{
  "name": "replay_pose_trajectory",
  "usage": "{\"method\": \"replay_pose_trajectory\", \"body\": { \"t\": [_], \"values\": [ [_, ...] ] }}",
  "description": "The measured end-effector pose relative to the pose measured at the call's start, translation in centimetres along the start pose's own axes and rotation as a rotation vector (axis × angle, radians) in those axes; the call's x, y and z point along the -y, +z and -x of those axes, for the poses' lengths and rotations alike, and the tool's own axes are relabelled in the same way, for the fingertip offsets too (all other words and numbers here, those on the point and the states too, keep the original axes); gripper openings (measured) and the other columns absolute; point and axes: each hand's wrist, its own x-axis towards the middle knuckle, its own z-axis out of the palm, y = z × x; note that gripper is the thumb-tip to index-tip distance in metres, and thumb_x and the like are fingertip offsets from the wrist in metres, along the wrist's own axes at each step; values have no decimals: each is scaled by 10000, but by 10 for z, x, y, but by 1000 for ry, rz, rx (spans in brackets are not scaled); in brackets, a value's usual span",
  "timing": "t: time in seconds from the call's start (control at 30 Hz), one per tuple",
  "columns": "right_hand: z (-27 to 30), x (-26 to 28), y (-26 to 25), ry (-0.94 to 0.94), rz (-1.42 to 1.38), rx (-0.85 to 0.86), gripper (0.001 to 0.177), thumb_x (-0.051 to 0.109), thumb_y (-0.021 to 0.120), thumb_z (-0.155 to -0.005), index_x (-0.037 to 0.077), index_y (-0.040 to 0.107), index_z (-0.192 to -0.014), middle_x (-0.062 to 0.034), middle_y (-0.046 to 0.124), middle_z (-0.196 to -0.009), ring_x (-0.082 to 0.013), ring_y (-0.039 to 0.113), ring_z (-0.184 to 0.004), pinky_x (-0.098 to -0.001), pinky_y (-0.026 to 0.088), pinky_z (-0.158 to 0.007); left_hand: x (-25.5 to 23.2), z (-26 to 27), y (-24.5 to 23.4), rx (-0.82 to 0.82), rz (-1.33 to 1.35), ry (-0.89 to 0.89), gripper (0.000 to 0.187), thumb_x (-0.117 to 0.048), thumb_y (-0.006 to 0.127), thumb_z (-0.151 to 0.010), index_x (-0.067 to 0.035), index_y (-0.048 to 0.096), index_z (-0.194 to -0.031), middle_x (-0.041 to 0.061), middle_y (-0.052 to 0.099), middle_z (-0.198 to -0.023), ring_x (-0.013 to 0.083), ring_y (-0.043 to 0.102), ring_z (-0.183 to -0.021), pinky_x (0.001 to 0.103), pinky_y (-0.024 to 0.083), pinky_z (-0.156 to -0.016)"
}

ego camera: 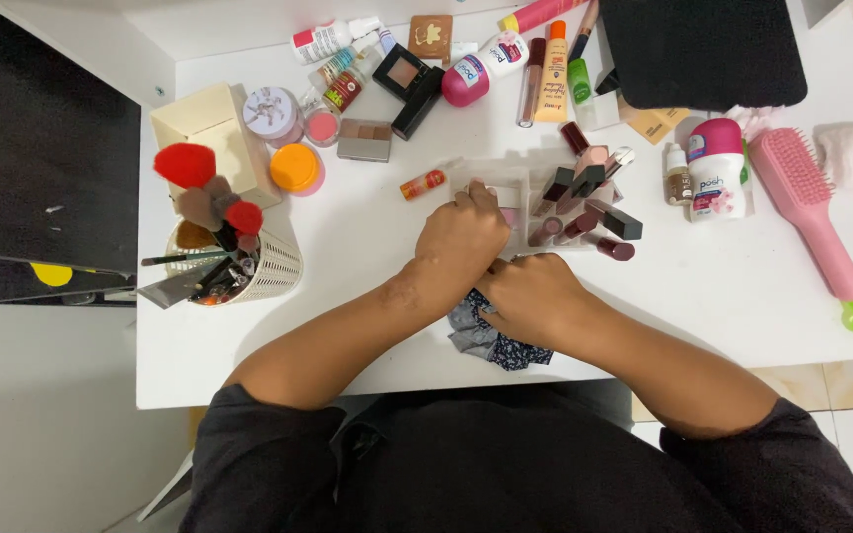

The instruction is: Wiping down various makeup products with a cloth and organizing them on a vanity.

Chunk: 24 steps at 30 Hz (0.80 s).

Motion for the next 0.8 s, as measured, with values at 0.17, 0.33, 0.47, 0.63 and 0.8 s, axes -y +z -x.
{"method": "replay_pose_trajectory", "body": {
  "t": [0.17, 0.33, 0.47, 0.63, 0.8],
  "values": [
    [-2, 2, -2, 20, 22, 63, 332, 261, 785, -703, 38, 719, -940, -133, 732, -914, -315, 723, -668, -439, 585, -581, 2, 1, -12, -59, -11, 21, 186, -64, 707, -749, 43, 750, -895, 196, 705, -1046, 229, 715, -742, 271, 572, -514],
    [-2, 3, -3, 26, 30, 83, 320, 258, 787, -705, 35, 720, -926, -141, 734, -907, -322, 722, -680, -444, 582, -594, 3, 1, -28, -66, 66, 24, 226, -89, 725, -718, -15, 724, -931, 116, 670, -990, 263, 716, -762, 295, 577, -528],
    [-3, 3, -2, 35, 32, 108, 299, 271, 787, -720, 43, 726, -903, -141, 737, -882, -318, 725, -696, -443, 583, -608, 1, 3, -18, -60, 73, 30, 197, -111, 724, -716, -40, 691, -897, 112, 667, -879, 261, 727, -769, 294, 577, -551],
    [-3, 1, 0, 20, 26, 80, 300, 258, 792, -697, 56, 730, -910, -127, 742, -865, -313, 723, -703, -444, 579, -603, 6, 1, -11, 160, 256, 67, 148, -125, 717, -722, -69, 687, -855, 85, 681, -793, 231, 714, -656, 324, 558, -539],
    [-2, 2, -4, -48, 12, -28, 420, 227, 806, -663, 54, 708, -1033, -104, 734, -889, -296, 710, -642, -418, 564, -531, 19, -3, -25, -59, 162, 150, 136, -145, 730, -733, -90, 677, -846, 56, 655, -794, 233, 689, -796, 396, 509, -833]
  ]
}}
